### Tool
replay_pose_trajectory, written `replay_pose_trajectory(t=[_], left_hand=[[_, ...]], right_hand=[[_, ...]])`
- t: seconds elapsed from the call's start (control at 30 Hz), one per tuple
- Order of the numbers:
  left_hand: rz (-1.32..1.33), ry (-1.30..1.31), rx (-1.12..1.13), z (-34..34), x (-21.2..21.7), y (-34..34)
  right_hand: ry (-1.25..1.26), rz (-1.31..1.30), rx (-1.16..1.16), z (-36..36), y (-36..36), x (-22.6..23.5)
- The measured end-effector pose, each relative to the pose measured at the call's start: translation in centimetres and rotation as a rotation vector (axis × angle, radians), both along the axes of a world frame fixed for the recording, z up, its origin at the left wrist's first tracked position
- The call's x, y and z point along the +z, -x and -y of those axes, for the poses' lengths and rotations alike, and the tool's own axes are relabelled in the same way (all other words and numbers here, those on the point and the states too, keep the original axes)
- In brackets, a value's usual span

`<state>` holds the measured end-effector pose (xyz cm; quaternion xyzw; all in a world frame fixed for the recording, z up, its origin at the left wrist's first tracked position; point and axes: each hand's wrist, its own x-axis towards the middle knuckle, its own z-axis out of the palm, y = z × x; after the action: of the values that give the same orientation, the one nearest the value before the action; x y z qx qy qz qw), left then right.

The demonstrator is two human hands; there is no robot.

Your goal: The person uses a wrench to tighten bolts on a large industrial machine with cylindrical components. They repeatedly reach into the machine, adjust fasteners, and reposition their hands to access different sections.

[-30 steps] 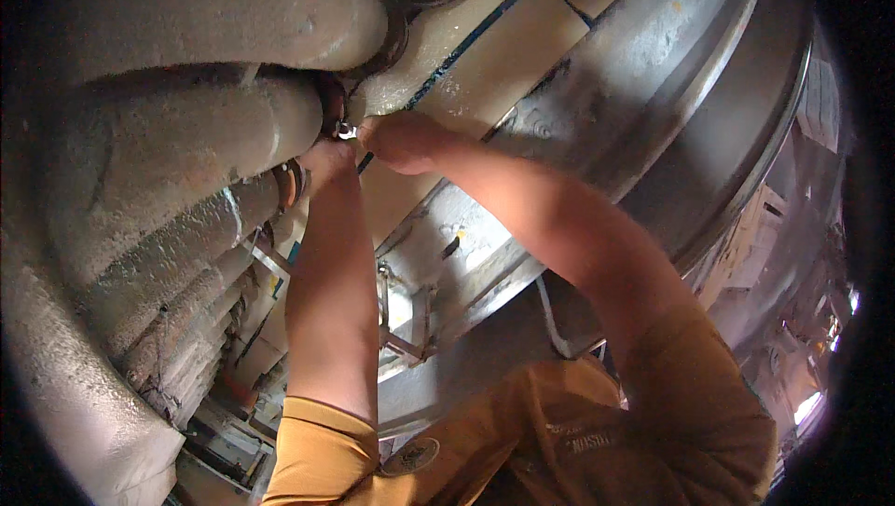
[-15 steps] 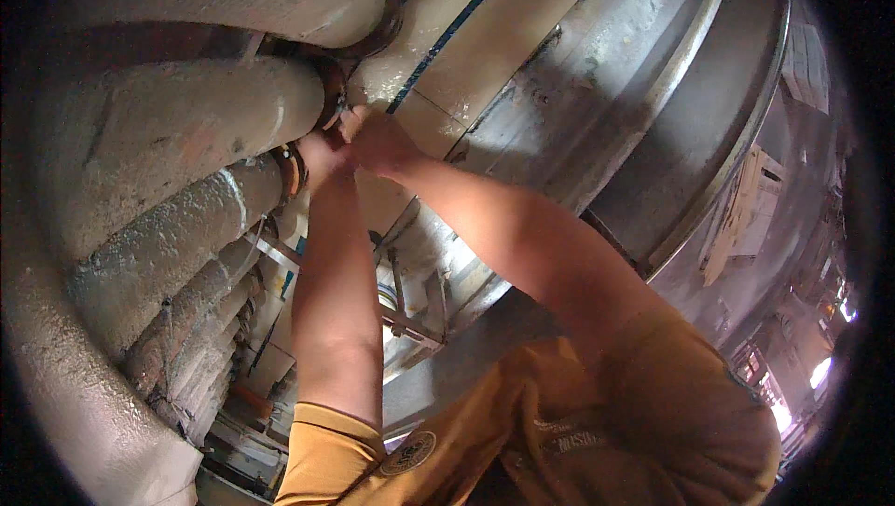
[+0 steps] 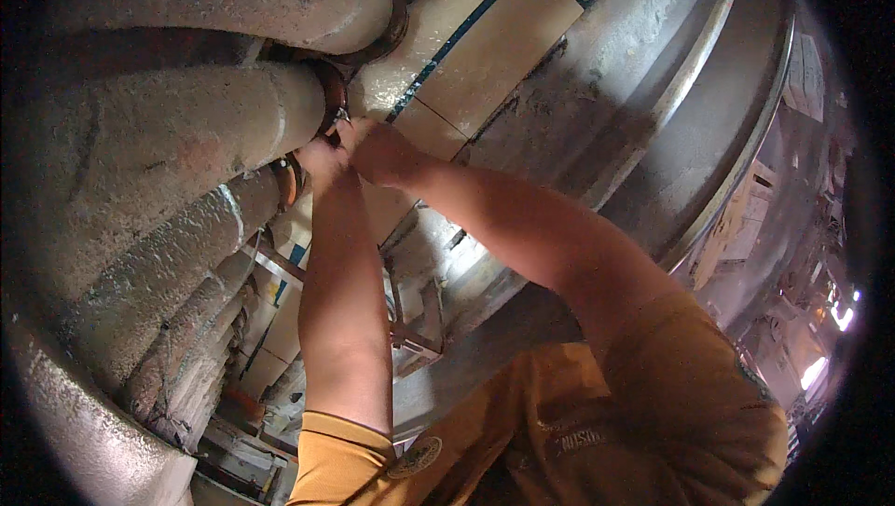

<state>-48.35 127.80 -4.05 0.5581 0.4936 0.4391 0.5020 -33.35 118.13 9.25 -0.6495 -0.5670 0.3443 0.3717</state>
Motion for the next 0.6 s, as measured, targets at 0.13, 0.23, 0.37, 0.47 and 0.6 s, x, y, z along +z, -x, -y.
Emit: replay_pose_trajectory(t=[0.13, 0.23, 0.37, 0.47, 0.6], left_hand=[[0.850, 0.885, 0.491, 0.6, 4.8, -4.8], [0.848, 0.863, 0.570, 1.1, 8.5, -8.4], [0.503, 0.484, 0.203, 0.3, 2.1, -2.3], [0.643, 0.767, 0.157, -1.0, 1.6, 0.1], [0.614, 0.766, -0.076, -0.2, 7.9, -6.3]], right_hand=[[0.026, 0.090, 0.443, -1.2, -5.3, 1.3], [-0.134, 0.239, 0.581, -2.2, -7.5, -0.9], [0.209, 0.159, 0.871, -5.9, -8.5, 0.0], [0.546, 0.110, 0.759, -7.5, -8.5, 4.6], [0.541, -0.002, 0.550, -6.1, -11.1, 3.0]])
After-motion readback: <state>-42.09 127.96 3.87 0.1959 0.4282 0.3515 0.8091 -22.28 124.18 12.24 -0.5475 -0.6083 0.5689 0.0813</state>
